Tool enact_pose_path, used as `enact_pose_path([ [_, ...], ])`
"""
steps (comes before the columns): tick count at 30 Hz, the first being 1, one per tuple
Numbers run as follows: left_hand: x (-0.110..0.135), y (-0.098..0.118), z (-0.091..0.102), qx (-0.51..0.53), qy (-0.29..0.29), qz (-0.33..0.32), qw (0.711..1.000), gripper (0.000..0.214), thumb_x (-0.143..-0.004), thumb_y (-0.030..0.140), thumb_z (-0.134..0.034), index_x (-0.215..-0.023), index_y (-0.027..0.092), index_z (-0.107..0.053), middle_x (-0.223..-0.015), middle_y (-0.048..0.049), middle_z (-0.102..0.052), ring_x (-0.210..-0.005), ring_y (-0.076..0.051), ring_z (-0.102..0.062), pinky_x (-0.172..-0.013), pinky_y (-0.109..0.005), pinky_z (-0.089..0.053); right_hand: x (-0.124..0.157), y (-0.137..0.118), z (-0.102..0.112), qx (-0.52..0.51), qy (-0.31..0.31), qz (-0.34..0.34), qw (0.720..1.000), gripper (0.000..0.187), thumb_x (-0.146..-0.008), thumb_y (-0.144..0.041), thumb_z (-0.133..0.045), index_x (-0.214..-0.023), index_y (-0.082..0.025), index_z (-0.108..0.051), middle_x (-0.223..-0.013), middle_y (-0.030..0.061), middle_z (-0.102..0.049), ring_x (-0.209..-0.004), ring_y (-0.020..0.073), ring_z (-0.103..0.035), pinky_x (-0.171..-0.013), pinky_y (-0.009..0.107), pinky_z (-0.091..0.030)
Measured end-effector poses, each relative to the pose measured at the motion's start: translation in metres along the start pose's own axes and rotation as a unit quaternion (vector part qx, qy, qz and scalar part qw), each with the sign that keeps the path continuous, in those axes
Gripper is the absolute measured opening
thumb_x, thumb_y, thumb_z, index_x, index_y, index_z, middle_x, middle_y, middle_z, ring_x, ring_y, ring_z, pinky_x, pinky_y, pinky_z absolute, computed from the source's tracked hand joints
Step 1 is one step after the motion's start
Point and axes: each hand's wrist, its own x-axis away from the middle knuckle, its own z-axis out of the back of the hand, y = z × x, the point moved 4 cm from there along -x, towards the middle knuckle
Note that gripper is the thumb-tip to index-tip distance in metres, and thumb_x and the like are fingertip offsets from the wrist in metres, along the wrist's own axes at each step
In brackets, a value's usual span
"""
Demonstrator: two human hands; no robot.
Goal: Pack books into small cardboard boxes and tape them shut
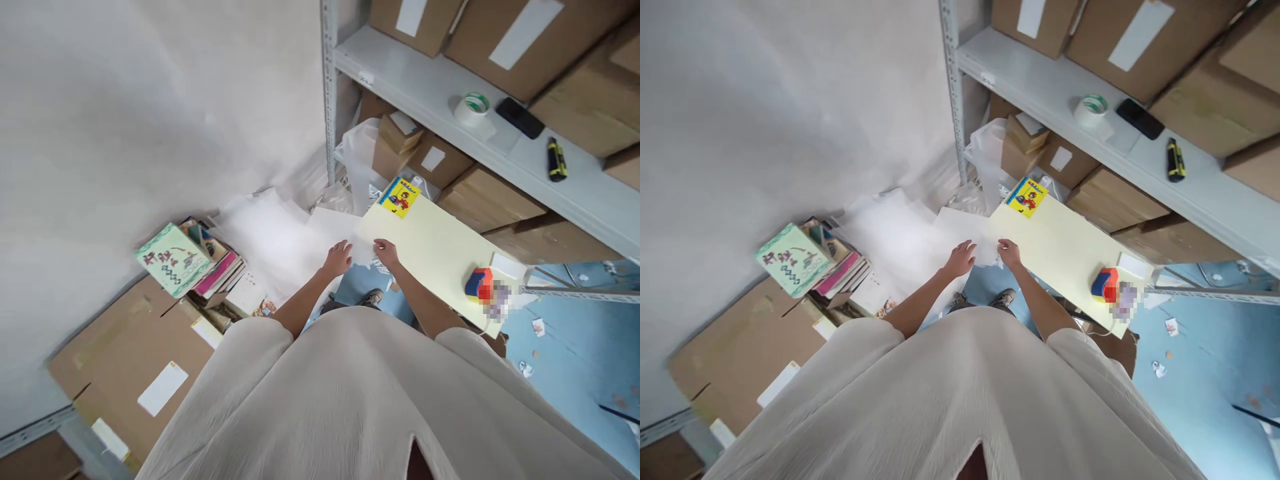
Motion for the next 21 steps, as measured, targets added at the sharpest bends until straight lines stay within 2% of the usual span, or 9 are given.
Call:
enact_pose_path([
  [4, -0.044, 0.036, -0.017, -0.016, -0.064, 0.004, 0.998, 0.065, -0.112, 0.031, -0.049, -0.176, 0.023, -0.045, -0.19, -0.019, -0.034, -0.173, -0.04, -0.038, -0.136, -0.058, -0.04, -0.007, 0.039, 0.058, -0.014, 0.034, -0.029, 0.999, 0.058, -0.077, -0.033, -0.069, -0.132, -0.02, -0.081, -0.118, 0.0096, -0.08, -0.092, 0.0227, -0.077, -0.089, 0.039, -0.067],
  [8, -0.079, 0.07, -0.04, -0.028, -0.118, 0.007, 0.993, 0.066, -0.112, 0.031, -0.048, -0.178, 0.023, -0.042, -0.192, -0.0192, -0.03, -0.176, -0.04, -0.034, -0.137, -0.057, -0.038, -0.011, 0.079, 0.109, -0.015, 0.052, -0.045, 0.998, 0.058, -0.077, -0.034, -0.07, -0.133, -0.022, -0.081, -0.119, 0.0099, -0.08, -0.1, 0.0256, -0.077, -0.092, 0.042, -0.068],
  [12, -0.105, 0.099, -0.069, -0.044, -0.156, 0.007, 0.987, 0.068, -0.111, 0.032, -0.051, -0.178, 0.024, -0.041, -0.192, -0.0197, -0.028, -0.176, -0.04, -0.034, -0.138, -0.058, -0.037, -0.01, 0.12, 0.154, -0.01, 0.068, -0.095, 0.993, 0.059, -0.078, -0.03, -0.07, -0.135, -0.02, -0.081, -0.127, 0.0139, -0.08, -0.105, 0.0272, -0.077, -0.097, 0.045, -0.067],
  [17, -0.127, 0.127, -0.1, -0.064, -0.166, -0.009, 0.984, 0.069, -0.108, 0.029, -0.056, -0.176, 0.024, -0.043, -0.19, -0.0231, -0.033, -0.174, -0.042, -0.037, -0.137, -0.063, -0.039, -0.007, 0.159, 0.194, -0.004, 0.082, -0.123, 0.989, 0.059, -0.078, -0.026, -0.07, -0.136, -0.02, -0.08, -0.127, 0.0141, -0.082, -0.114, 0.0289, -0.077, -0.107, 0.047, -0.064],
  [21, -0.139, 0.142, -0.112, -0.059, -0.17, -0.01, 0.984, 0.067, -0.106, 0.028, -0.057, -0.172, 0.019, -0.048, -0.188, -0.0271, -0.034, -0.174, -0.043, -0.037, -0.137, -0.063, -0.038, -0.007, 0.178, 0.212, 0.007, 0.077, -0.142, 0.987, 0.06, -0.08, -0.026, -0.068, -0.139, -0.019, -0.079, -0.128, 0.0148, -0.082, -0.115, 0.0296, -0.077, -0.108, 0.046, -0.063],
])
